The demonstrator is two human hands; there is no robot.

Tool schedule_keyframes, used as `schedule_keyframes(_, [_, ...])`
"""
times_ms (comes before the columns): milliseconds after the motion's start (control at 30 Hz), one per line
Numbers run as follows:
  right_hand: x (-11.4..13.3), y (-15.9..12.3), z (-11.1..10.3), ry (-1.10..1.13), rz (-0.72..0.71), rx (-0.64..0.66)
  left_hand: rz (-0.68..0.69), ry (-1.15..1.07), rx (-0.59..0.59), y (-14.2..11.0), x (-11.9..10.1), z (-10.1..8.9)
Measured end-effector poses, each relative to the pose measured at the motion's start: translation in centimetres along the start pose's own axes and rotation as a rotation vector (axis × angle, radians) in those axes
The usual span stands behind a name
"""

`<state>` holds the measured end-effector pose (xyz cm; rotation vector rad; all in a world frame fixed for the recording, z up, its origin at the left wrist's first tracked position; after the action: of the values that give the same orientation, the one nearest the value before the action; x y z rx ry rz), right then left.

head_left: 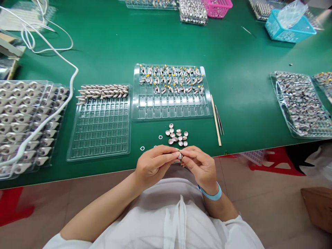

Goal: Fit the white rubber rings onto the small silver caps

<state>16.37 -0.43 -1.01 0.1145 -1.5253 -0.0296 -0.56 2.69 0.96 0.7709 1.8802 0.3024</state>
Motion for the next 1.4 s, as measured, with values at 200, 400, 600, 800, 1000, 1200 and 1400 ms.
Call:
schedule_keyframes(200, [-0.18, -0.17, -0.11, -0.064, -0.055, -0.014, 0.033, 0.051, 0.033, -0.07, 0.07, -0.09])
schedule_keyframes(400, [-0.16, -0.11, -0.15, -0.083, -0.048, 0.017, 0.038, 0.060, 0.050, -0.41, 0.42, -0.12])
schedule_keyframes(600, [-0.02, -0.27, -0.01, -0.120, -0.076, -0.010, 0.032, 0.076, 0.046, -0.39, 0.37, -0.05])
schedule_keyframes(800, [-0.05, 0.05, 0.20, 0.078, 0.037, -0.001, 0.031, 0.063, 0.044, -0.21, 0.23, -0.17])
schedule_keyframes(1000, [-0.56, 0.15, 0.34, 0.211, 0.206, -0.002, 0.030, 0.077, 0.036, -0.21, 0.28, -0.21])
schedule_keyframes(1200, [-0.50, 0.07, 0.32, 0.184, 0.204, -0.007, 0.027, 0.078, 0.025, -0.18, 0.22, -0.08])
schedule_keyframes(1400, [-0.21, 0.25, 0.07, 0.079, 0.098, -0.018, 0.033, 0.050, 0.040, -0.21, 0.29, -0.07])
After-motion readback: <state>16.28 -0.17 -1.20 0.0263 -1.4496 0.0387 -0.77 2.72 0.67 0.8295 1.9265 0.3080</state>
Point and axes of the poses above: each hand's wrist, its own y-axis towards the middle knuckle, its own z-axis out of the palm, x = y × z, the point moved 3 cm from there along y, towards the middle knuckle, and after that the axes turned 2 degrees about -z, right-handed, at the moved point
